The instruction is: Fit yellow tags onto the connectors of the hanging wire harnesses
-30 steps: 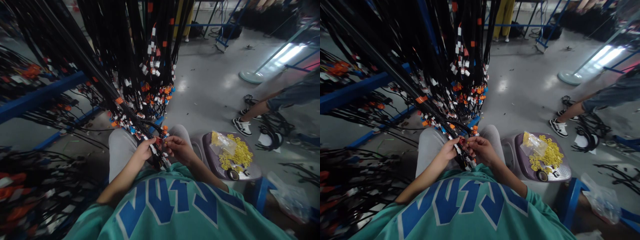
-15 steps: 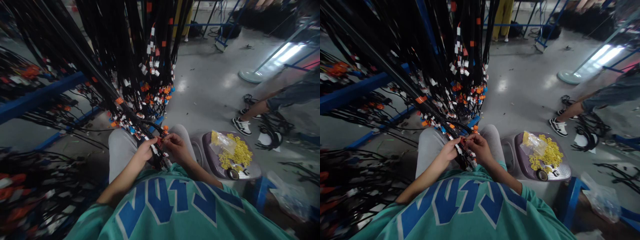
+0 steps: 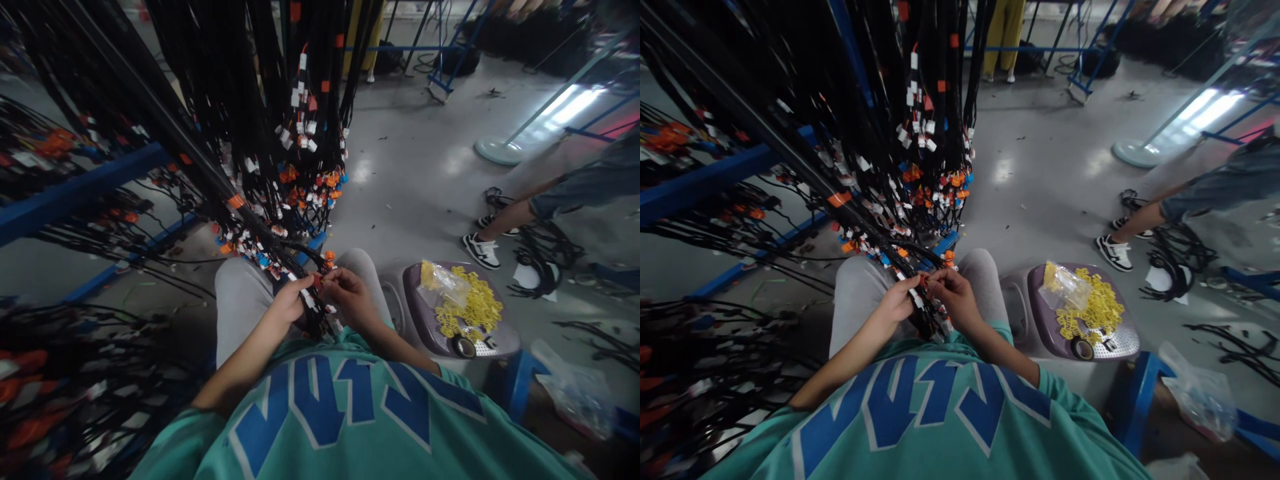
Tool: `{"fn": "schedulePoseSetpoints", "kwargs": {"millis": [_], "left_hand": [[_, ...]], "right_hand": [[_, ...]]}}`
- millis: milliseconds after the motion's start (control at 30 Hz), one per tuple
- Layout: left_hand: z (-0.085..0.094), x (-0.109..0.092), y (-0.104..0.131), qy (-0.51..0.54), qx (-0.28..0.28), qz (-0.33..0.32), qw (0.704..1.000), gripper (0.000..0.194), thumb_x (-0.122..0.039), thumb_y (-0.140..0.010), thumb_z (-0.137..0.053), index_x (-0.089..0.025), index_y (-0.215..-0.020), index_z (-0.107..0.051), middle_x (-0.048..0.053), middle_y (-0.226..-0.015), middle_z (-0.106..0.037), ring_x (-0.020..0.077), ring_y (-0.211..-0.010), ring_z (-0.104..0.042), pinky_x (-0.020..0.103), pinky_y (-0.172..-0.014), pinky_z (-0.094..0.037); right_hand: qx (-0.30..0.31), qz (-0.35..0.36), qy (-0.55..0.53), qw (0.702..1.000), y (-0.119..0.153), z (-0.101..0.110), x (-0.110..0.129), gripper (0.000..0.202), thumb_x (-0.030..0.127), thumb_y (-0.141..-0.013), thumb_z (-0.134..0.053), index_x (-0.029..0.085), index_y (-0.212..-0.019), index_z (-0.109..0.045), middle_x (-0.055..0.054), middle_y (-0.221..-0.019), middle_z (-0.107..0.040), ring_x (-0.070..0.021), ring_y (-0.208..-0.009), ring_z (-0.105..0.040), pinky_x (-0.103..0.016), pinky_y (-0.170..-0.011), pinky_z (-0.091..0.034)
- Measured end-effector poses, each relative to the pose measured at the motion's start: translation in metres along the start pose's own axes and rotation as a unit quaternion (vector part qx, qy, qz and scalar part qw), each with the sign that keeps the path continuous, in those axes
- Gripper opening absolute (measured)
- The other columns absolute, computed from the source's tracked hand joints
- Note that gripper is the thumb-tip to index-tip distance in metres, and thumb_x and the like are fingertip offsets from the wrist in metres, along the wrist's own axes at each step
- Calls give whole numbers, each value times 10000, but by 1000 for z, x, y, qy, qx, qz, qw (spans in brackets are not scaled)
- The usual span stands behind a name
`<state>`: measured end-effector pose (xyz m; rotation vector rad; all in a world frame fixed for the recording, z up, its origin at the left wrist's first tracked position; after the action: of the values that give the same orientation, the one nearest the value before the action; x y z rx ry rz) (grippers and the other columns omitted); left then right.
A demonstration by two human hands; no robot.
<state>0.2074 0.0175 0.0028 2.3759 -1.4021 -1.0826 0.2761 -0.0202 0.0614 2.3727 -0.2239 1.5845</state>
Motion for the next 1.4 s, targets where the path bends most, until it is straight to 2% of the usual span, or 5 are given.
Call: {"fn": "schedulePoseSetpoints", "kwargs": {"millis": [367,700,1033,1267,1400], "left_hand": [[0,-4,0,-34,33,-36,998,159,-142,-561,-772,-120,-656,-646,37,-605,-672,193,-649,-668,288,-697,-530],[0,-8,1,-49,19,-54,997,222,-154,-511,-816,-97,-664,-664,29,-555,-649,134,-487,-593,229,-517,-477],[6,-18,-11,54,-9,0,998,284,-200,-796,-461,-90,-977,-651,78,-672,-677,226,-710,-674,403,-762,-522],[4,-36,-25,94,-16,-32,995,411,-181,-765,-406,-85,-1105,-616,99,-734,-694,241,-773,-678,408,-769,-524],[-3,-39,-28,119,-31,-37,992,422,-225,-792,-378,-68,-1107,-611,110,-771,-703,244,-806,-675,397,-773,-528]], "right_hand": [[9,-115,-68,991,0,1,-17,294,327,-572,-749,177,-740,-559,46,-535,-543,-70,-443,-431,-192,-403,-223],[29,-124,-101,987,-10,2,-26,274,304,-529,-796,175,-645,-585,21,-548,-593,-99,-494,-508,-212,-452,-354],[-9,-191,-44,981,-12,40,-58,399,459,-564,-776,168,-757,-583,118,-395,-327,-31,-336,-221,-189,-331,-122],[71,-233,22,970,7,39,-73,557,666,-549,-692,141,-724,-626,26,-526,-559,-74,-436,-447,-196,-376,-275],[113,-249,0,962,8,37,-72,548,676,-581,-672,150,-724,-621,55,-453,-480,-53,-358,-349,-194,-332,-200]]}}
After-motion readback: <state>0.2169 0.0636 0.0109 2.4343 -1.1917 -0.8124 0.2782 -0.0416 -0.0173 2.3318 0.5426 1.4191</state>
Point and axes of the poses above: each hand's wrist, its own y-axis away from the middle knuckle, its own z-axis out of the back of the hand, x = y × z, the point moved 10 cm from there along -y, towards the middle knuckle
